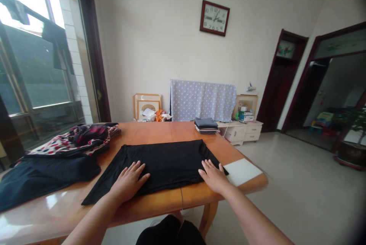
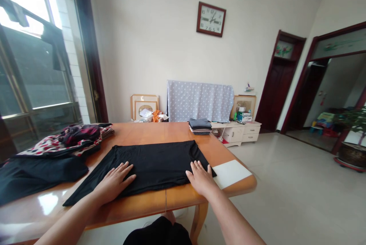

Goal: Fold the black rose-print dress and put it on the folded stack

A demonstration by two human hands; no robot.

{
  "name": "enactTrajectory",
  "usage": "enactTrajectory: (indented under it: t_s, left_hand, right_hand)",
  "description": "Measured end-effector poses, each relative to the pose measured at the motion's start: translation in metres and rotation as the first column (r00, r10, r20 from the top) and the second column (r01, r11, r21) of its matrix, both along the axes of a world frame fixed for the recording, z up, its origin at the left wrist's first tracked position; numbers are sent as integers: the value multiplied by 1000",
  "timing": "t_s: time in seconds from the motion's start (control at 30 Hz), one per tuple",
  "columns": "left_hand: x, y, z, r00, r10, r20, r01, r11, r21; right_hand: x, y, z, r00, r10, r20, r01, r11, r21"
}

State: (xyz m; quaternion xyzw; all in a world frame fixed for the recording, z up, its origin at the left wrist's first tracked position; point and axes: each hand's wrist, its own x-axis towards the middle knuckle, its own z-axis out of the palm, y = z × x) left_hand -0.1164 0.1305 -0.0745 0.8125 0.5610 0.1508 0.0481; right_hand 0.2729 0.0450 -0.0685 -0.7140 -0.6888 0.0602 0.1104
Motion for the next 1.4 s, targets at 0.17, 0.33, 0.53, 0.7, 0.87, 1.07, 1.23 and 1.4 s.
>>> enactTrajectory:
  t_s: [0.17, 0.33, 0.53, 0.7, 0.87, 1.07, 1.23, 1.4]
  left_hand:
    - [-1, -5, -5, 999, 10, -39, -11, 999, -39]
    - [2, 0, 0, 1000, -1, 22, 2, 999, -38]
    - [6, 11, 12, 999, 40, 31, -41, 998, 41]
    - [-7, 9, 1, 994, 104, -27, -104, 995, 4]
    - [-11, 5, -1, 994, 106, -36, -107, 994, -17]
    - [6, 18, 19, 991, 118, -68, -118, 993, -2]
    - [47, 49, 39, 995, -94, -16, 95, 991, 98]
    - [121, 88, 51, 953, -295, 71, 286, 952, 107]
  right_hand:
    - [5, 1, -4, 999, -36, 0, 36, 998, -59]
    - [-3, 12, 12, 999, -33, -13, 34, 999, 34]
    - [-20, 46, 21, 995, 68, -72, -54, 983, 175]
    - [-10, 63, -11, 995, 62, -73, -58, 996, 63]
    - [2, 60, -28, 990, 68, -123, -64, 997, 40]
    - [5, 51, -12, 957, 83, -279, -42, 988, 150]
    - [45, 40, -9, 929, -33, -368, 172, 919, 354]
    - [95, 21, -15, 887, -204, -414, 366, 857, 362]
